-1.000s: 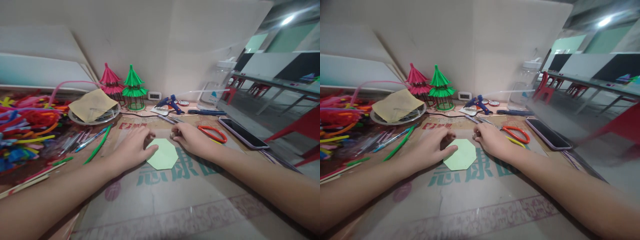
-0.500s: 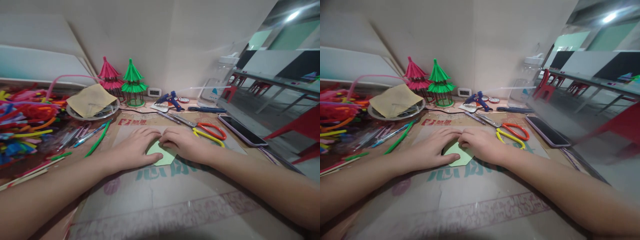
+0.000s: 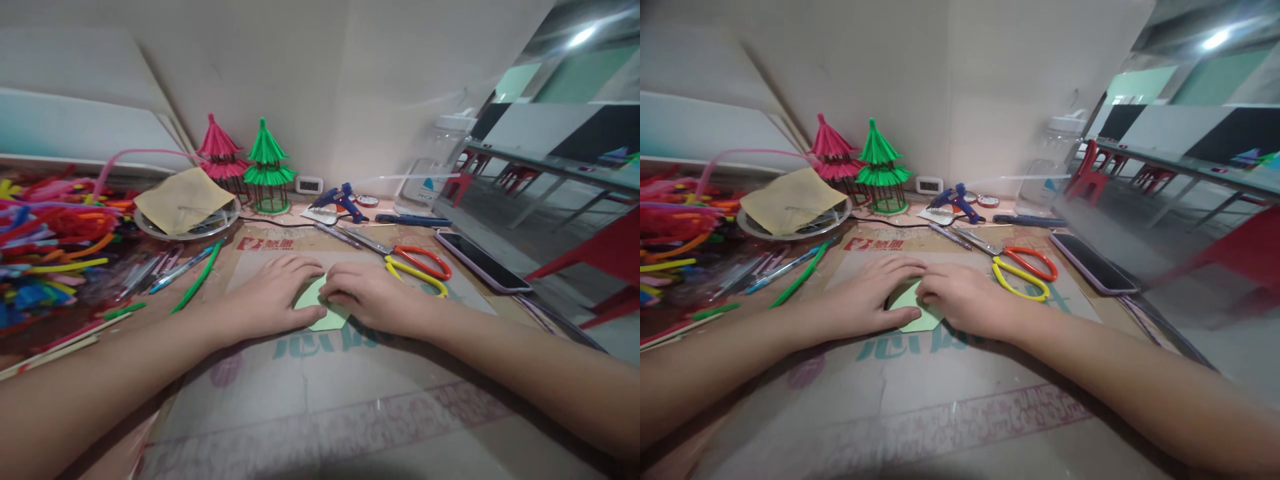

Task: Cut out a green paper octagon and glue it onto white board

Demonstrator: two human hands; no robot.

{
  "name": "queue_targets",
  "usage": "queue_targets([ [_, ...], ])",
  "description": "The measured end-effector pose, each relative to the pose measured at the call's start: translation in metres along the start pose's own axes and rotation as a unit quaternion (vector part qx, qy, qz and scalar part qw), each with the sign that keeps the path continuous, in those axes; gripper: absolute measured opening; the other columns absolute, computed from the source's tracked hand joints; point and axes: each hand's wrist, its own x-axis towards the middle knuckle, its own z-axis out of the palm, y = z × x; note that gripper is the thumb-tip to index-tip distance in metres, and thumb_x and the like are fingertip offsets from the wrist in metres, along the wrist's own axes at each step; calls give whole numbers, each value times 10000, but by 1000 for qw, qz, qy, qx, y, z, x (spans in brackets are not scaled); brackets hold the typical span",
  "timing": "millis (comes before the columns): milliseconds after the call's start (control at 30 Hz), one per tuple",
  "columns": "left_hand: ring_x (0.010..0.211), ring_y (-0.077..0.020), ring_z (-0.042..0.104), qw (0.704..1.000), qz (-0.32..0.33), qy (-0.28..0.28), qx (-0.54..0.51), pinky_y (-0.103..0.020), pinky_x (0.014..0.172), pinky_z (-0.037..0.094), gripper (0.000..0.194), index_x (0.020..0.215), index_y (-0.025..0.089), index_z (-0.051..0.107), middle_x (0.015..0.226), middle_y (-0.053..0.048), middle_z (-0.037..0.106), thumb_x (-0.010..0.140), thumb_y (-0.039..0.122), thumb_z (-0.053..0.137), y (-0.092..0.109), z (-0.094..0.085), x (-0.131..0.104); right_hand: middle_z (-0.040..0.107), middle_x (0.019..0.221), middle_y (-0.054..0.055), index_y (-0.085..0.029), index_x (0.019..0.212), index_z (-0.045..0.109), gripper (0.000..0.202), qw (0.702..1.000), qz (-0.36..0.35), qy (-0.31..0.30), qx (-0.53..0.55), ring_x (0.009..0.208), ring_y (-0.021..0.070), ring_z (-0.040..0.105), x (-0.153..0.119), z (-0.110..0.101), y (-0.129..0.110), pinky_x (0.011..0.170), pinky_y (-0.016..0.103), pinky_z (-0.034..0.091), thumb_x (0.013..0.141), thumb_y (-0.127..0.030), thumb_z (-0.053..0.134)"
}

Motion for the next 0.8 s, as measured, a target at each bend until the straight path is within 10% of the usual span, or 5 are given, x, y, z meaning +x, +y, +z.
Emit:
queue_targets([
  [500, 1349, -358, 462, 1000, -4, -10, 13, -555, 1136, 368, 517, 1309, 177, 572, 1418, -145, 562, 879, 459, 632, 1, 0, 0, 714, 928, 79, -168, 947, 681, 162, 1000, -5, 11, 2, 889, 199, 661, -5, 1, 9, 821, 328, 523, 979, -126, 527],
  [800, 1292, -297, 511, 999, 41, 20, -22, -480, 1121, 382, 366, 1203, 219, 613, 1327, -86, 601, 867, 357, 655, 1, -1, -3, 734, 962, 55, -181, 1034, 693, 137, 981, 137, 51, 131, 841, 176, 675, -4, -15, 15, 772, 306, 536, 910, -156, 640],
])
